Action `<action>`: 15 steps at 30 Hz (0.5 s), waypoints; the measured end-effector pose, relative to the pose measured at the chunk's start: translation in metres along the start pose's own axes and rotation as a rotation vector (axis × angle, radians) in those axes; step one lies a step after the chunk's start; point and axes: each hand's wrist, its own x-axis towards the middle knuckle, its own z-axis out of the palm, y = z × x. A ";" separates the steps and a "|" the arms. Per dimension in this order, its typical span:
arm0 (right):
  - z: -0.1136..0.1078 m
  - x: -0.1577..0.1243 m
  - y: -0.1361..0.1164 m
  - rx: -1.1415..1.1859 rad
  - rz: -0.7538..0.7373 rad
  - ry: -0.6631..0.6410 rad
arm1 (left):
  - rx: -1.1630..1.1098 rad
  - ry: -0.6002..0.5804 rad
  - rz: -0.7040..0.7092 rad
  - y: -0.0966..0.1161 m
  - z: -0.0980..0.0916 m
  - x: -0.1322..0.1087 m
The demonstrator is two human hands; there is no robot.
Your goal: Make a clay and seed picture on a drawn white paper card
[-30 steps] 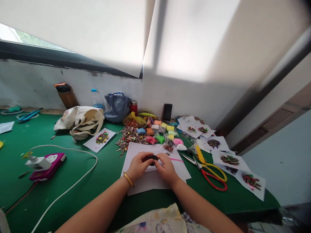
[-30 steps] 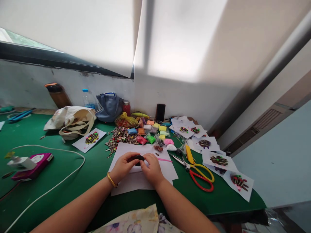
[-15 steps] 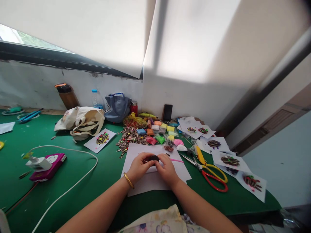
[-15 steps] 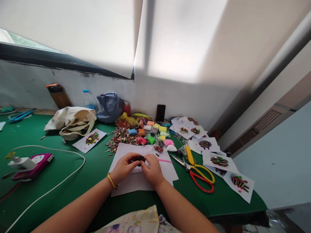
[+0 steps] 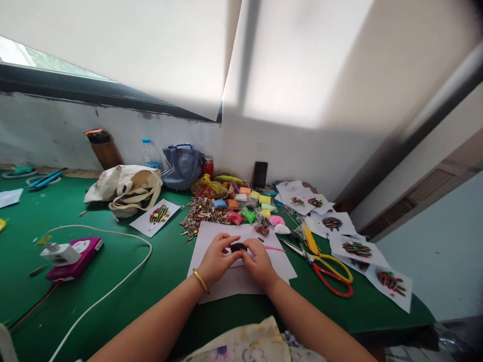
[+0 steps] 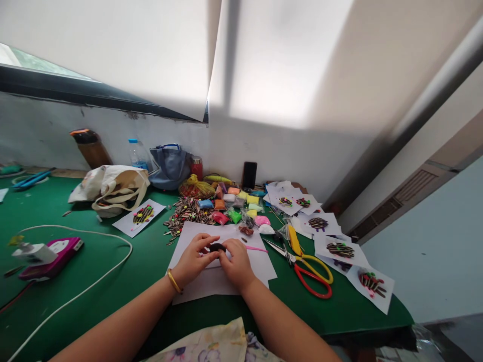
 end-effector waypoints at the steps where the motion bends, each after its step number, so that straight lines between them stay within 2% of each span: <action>1: 0.000 0.000 0.000 -0.004 -0.003 -0.001 | 0.024 -0.006 0.016 0.000 -0.001 0.000; 4: 0.001 -0.001 -0.001 -0.008 -0.006 -0.010 | 0.022 -0.006 0.021 -0.003 -0.002 0.001; 9: 0.000 0.000 0.002 0.025 0.011 0.014 | -0.085 0.032 -0.065 -0.010 0.002 0.002; 15: 0.001 0.000 0.001 0.001 0.002 -0.003 | 0.006 0.008 0.028 -0.006 -0.001 0.001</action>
